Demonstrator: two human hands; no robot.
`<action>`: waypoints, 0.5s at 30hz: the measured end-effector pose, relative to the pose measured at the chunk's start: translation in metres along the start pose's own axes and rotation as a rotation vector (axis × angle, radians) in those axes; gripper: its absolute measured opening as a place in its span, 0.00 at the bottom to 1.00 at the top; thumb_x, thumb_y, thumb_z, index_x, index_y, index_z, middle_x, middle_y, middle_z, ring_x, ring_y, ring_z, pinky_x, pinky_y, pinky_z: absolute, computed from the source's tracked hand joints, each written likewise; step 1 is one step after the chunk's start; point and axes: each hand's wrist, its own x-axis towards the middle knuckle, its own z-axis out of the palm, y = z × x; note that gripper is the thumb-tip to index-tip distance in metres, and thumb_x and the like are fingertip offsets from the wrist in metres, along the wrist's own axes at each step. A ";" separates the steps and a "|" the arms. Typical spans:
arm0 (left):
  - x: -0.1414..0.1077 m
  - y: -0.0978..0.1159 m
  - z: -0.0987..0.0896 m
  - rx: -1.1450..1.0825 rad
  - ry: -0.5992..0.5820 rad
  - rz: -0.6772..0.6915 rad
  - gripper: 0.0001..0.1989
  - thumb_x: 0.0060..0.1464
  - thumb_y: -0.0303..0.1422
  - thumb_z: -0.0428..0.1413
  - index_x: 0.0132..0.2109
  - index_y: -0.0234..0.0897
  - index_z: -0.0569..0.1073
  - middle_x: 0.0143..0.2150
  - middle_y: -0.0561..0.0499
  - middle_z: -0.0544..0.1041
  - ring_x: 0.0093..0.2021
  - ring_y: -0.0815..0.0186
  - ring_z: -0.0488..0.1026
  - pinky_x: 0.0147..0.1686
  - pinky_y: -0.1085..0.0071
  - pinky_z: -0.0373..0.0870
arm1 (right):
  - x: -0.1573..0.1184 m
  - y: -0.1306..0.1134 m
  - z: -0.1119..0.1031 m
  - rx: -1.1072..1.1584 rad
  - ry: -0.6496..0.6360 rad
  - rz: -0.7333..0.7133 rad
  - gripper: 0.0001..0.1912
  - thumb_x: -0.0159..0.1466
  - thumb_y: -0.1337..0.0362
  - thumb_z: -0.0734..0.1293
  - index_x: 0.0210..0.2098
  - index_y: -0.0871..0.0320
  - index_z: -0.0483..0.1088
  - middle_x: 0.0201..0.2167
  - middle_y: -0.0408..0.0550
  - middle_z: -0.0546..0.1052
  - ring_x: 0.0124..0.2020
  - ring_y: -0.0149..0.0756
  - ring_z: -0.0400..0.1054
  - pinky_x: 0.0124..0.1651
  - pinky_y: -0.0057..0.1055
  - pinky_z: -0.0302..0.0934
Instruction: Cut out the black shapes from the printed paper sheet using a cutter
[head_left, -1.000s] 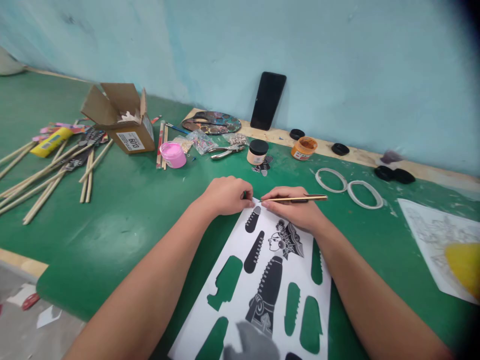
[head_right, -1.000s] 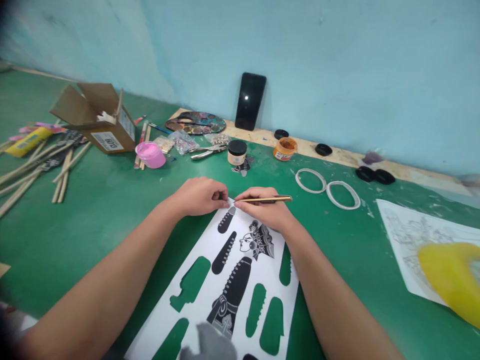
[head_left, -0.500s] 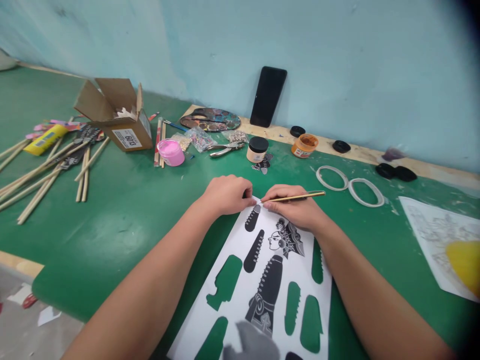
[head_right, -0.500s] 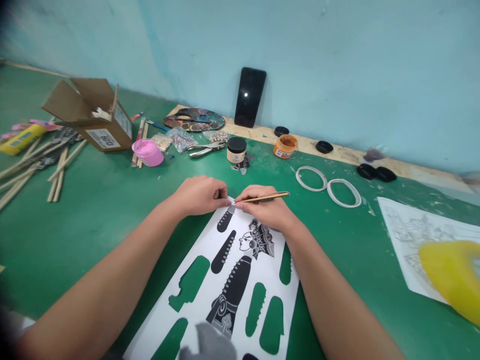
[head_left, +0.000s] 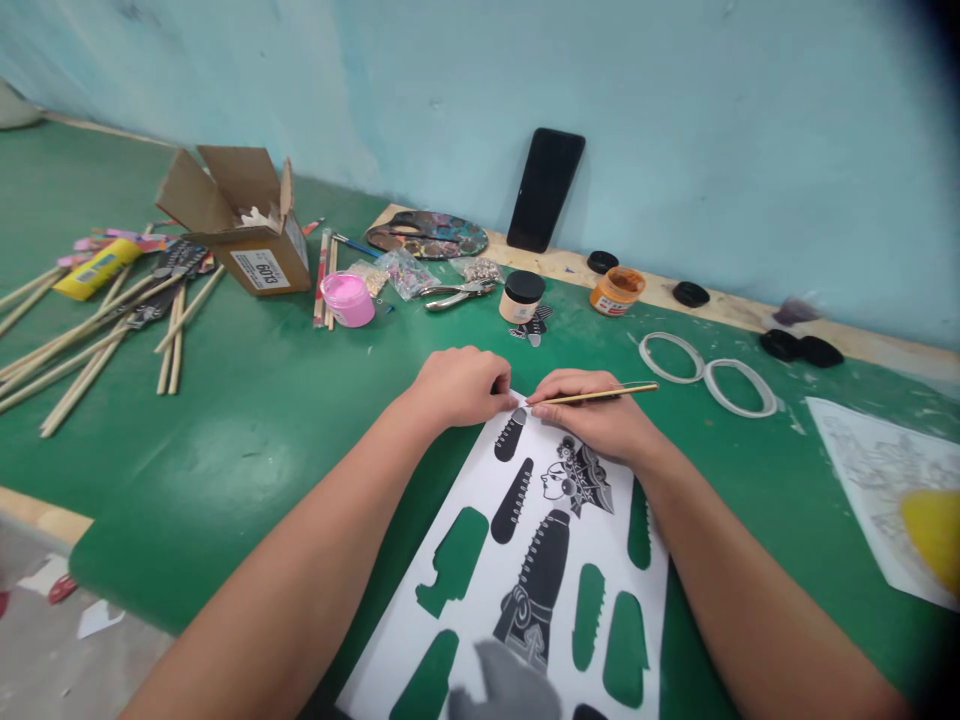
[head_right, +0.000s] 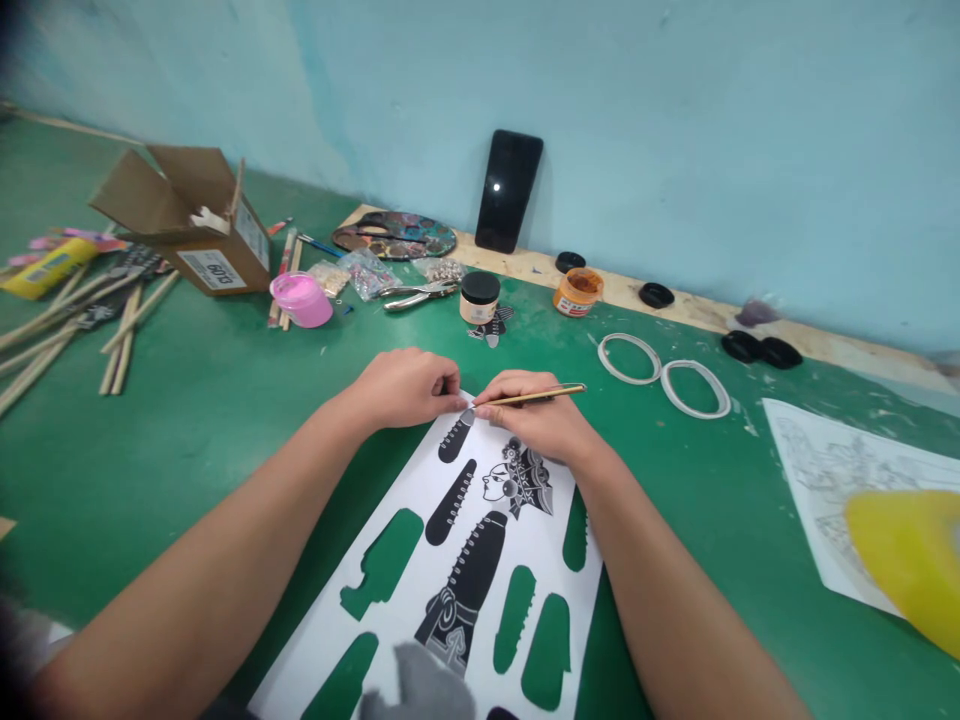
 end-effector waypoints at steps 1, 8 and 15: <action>0.000 0.000 0.000 0.000 -0.001 -0.001 0.12 0.54 0.46 0.56 0.37 0.45 0.76 0.38 0.53 0.80 0.37 0.61 0.74 0.29 0.70 0.59 | 0.000 0.000 0.000 -0.001 0.001 -0.003 0.04 0.60 0.65 0.71 0.33 0.55 0.79 0.34 0.47 0.80 0.36 0.38 0.73 0.38 0.35 0.66; 0.000 -0.001 0.001 -0.021 0.002 -0.016 0.12 0.54 0.47 0.56 0.36 0.45 0.76 0.38 0.53 0.80 0.35 0.62 0.73 0.30 0.70 0.60 | 0.000 -0.002 0.001 -0.007 0.023 0.003 0.03 0.59 0.65 0.71 0.32 0.55 0.79 0.33 0.47 0.80 0.35 0.38 0.73 0.37 0.35 0.65; 0.000 -0.002 0.002 -0.031 0.009 -0.014 0.11 0.53 0.46 0.56 0.35 0.45 0.76 0.37 0.53 0.79 0.35 0.62 0.72 0.29 0.69 0.59 | 0.000 -0.003 0.002 -0.029 0.042 0.023 0.03 0.59 0.65 0.70 0.31 0.54 0.79 0.33 0.47 0.80 0.35 0.38 0.73 0.37 0.36 0.65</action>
